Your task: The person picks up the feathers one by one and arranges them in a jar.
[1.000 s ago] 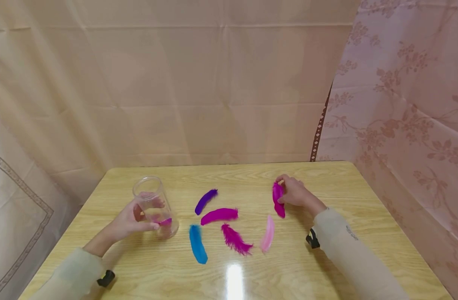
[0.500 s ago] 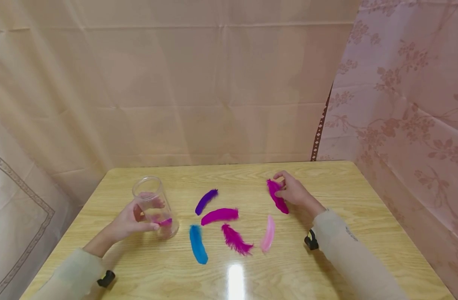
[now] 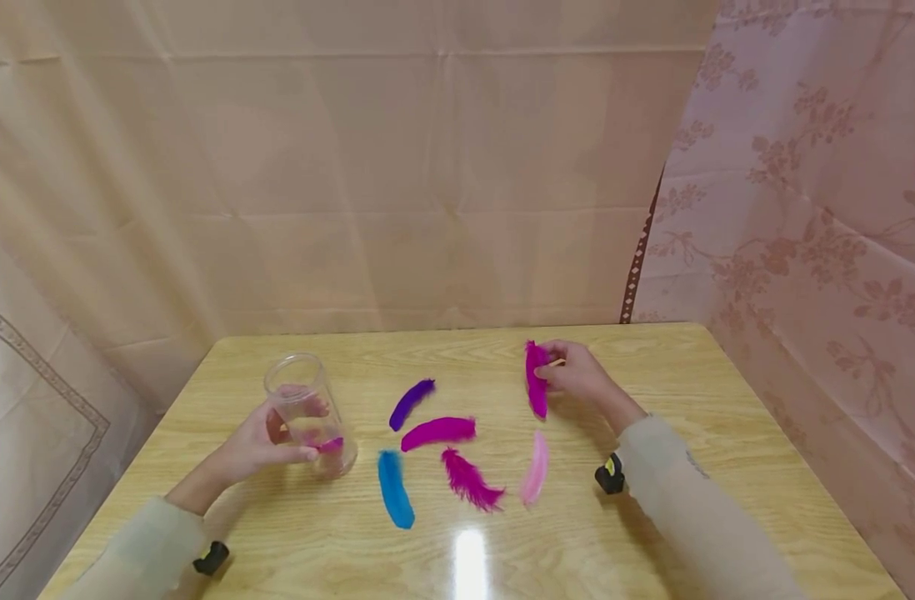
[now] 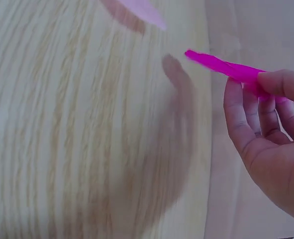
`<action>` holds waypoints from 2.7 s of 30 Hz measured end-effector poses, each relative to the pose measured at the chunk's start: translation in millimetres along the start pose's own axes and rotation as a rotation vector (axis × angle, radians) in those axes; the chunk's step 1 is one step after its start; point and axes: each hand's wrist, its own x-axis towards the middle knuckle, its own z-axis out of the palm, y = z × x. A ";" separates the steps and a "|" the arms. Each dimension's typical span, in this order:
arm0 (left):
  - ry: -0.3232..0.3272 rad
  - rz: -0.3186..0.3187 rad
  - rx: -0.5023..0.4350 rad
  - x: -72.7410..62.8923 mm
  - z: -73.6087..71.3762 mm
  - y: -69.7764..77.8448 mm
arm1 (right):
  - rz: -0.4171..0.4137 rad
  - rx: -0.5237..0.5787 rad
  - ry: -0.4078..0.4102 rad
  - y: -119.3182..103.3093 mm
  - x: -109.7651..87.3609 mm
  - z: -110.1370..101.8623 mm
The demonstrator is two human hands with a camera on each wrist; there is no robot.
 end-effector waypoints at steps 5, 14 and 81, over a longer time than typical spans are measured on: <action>0.001 -0.003 -0.006 -0.2 -0.8 -1.4 | 0.006 0.043 0.026 -10.7 -0.5 5.5; 0.004 -0.017 -0.007 -0.2 0.5 0.3 | -0.048 0.141 -0.005 -26.2 1.2 13.1; 0.011 0.084 -0.005 -1.3 7.9 0.2 | -0.097 0.197 -0.390 -126.1 13.9 124.4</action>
